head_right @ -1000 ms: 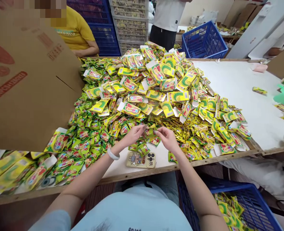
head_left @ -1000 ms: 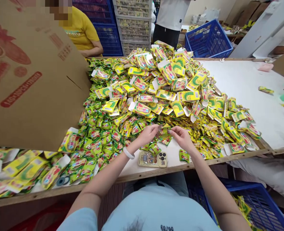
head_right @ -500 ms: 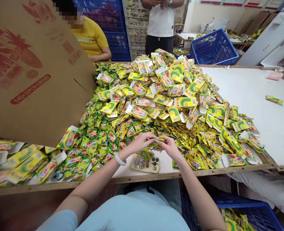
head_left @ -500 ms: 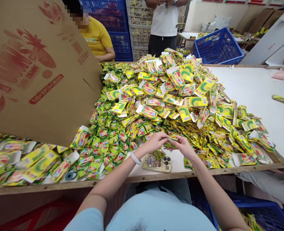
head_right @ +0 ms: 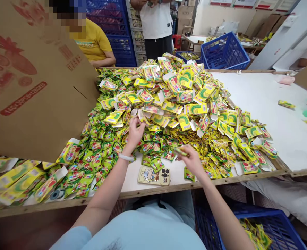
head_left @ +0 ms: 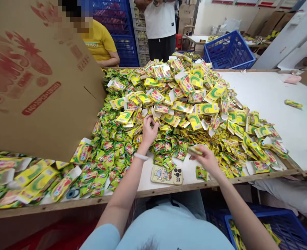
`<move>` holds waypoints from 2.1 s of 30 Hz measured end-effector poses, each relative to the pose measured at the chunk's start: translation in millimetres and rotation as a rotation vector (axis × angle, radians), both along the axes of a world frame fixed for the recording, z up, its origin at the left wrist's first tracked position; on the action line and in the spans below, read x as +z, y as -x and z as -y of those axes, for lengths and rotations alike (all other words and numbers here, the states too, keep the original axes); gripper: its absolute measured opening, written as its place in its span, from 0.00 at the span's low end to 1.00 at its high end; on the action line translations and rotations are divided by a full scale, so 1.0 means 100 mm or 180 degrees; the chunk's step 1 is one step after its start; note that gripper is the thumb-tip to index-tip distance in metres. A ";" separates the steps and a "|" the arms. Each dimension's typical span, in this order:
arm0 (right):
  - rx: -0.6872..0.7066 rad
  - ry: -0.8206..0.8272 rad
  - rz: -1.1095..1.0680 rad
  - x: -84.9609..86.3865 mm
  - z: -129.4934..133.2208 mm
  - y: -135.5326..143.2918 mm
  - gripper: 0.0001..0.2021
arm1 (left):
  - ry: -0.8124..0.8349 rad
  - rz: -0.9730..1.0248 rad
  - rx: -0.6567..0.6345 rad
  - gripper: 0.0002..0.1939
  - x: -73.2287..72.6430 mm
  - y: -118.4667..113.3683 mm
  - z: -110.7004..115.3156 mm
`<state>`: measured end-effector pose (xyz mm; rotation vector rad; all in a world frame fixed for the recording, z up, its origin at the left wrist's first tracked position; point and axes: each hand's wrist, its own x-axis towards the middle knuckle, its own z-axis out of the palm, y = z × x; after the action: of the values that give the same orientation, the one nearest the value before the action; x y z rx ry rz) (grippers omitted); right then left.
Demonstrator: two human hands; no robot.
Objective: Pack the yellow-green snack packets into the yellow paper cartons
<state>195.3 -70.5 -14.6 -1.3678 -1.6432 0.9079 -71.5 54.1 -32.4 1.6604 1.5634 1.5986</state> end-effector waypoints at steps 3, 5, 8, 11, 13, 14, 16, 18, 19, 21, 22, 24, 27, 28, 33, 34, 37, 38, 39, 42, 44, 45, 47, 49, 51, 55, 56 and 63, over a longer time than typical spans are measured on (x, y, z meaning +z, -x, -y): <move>-0.0283 -0.0022 -0.0996 0.38 -0.12 0.08 0.16 | -0.0066 0.0384 -0.0322 0.12 -0.12 -0.19 0.16; -0.0331 -0.0050 -0.1227 0.52 -0.20 0.26 0.18 | 0.0171 0.0608 -0.0240 0.27 -0.12 -0.34 0.13; -0.0265 0.0087 -0.1306 0.54 -0.27 0.51 0.19 | 0.0604 0.0715 0.0055 0.31 -0.04 -0.52 -0.05; -0.0402 0.0107 -0.1421 0.49 -0.22 0.47 0.19 | 0.0766 0.0726 0.0224 0.13 0.06 -0.53 -0.11; -0.0537 0.0044 -0.1598 0.53 -0.14 0.33 0.18 | 0.0620 0.0875 0.0085 0.08 0.08 -0.47 0.03; -0.0561 0.0023 -0.1693 0.57 -0.09 0.27 0.17 | 0.0578 0.1035 -0.0177 0.08 0.08 -0.44 0.15; -0.0490 -0.0019 -0.1785 0.69 -0.03 0.22 0.16 | 0.0765 0.1446 -0.1209 0.09 0.09 -0.39 0.45; -0.0285 -0.0153 -0.1673 0.80 -0.02 0.30 0.14 | 0.1205 0.1701 -0.2317 0.12 0.13 -0.36 0.75; -0.0159 -0.0267 -0.1551 0.84 -0.04 0.36 0.13 | 0.1425 0.1739 -0.2726 0.13 0.16 -0.36 0.89; 0.0141 -0.0538 -0.1177 0.86 -0.10 0.50 0.11 | 0.1683 0.1690 -0.3165 0.17 0.23 -0.36 1.09; 0.0298 -0.0667 -0.0927 0.85 -0.12 0.54 0.10 | 0.1741 0.1657 -0.3273 0.18 0.25 -0.35 1.16; 0.0621 -0.0825 -0.0299 0.81 -0.15 0.57 0.08 | 0.1812 0.1621 -0.3409 0.19 0.28 -0.33 1.24; 0.0952 -0.0841 0.0796 0.77 -0.10 0.52 0.04 | 0.1871 0.1436 -0.3309 0.27 0.25 -0.30 1.27; 0.0986 -0.0811 0.1139 0.77 -0.07 0.49 0.03 | 0.1912 0.1313 -0.3268 0.31 0.23 -0.30 1.27; 0.1218 -0.0408 0.1595 0.92 0.00 0.38 0.10 | 0.2058 0.0940 -0.3286 0.38 0.17 -0.32 1.25; 0.1316 -0.0265 0.1366 0.95 -0.01 0.35 0.11 | 0.2068 0.0955 -0.3357 0.38 0.17 -0.31 1.23; 0.1454 -0.0178 0.0851 0.96 -0.03 0.26 0.07 | 0.2105 0.1012 -0.3688 0.38 0.14 -0.28 1.22; 0.1512 -0.0253 0.0816 0.93 -0.02 0.24 0.08 | 0.2093 0.1019 -0.3791 0.38 0.13 -0.28 1.22; 0.1614 -0.0305 0.0817 0.89 0.01 0.23 0.10 | 0.2070 0.1025 -0.3874 0.38 0.12 -0.29 1.22; 0.2012 0.0099 0.0708 0.75 0.13 0.24 0.16 | 0.2016 0.1068 -0.3906 0.37 0.10 -0.39 1.25; 0.1954 0.0278 0.0748 0.67 0.20 0.20 0.18 | 0.1989 0.0846 -0.3931 0.39 0.12 -0.47 1.24; 0.1810 0.0165 0.0860 0.66 0.21 0.13 0.18 | 0.1883 0.0631 -0.3971 0.41 0.14 -0.50 1.20; 0.1257 -0.0426 0.1200 0.73 0.19 -0.15 0.19 | 0.1397 0.0048 -0.3929 0.41 0.19 -0.51 1.06; 0.0303 -0.1094 0.1680 0.92 0.09 -0.61 0.23 | 0.0697 -0.0505 -0.3345 0.34 0.23 -0.41 0.80; -0.1169 -0.1463 0.2485 1.18 -0.05 -1.14 0.27 | 0.0181 -0.1017 -0.2297 0.30 0.23 -0.24 0.48; -0.2558 -0.1526 0.3728 1.38 -0.33 -1.56 0.29 | 0.0356 -0.2015 -0.1533 0.33 0.09 0.10 -0.06; -0.2195 -0.1685 0.3697 1.31 -0.40 -1.43 0.27 | 0.0385 -0.2119 -0.1552 0.31 0.05 0.14 -0.13; 0.0984 -0.2196 0.2977 0.23 -1.02 0.50 0.25 | 0.0216 -0.1921 -0.1460 0.19 -0.07 0.08 -0.14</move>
<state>145.1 32.0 8.4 -1.0813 -2.5777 -0.2698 -79.1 68.5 -39.4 2.3844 1.3016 0.8451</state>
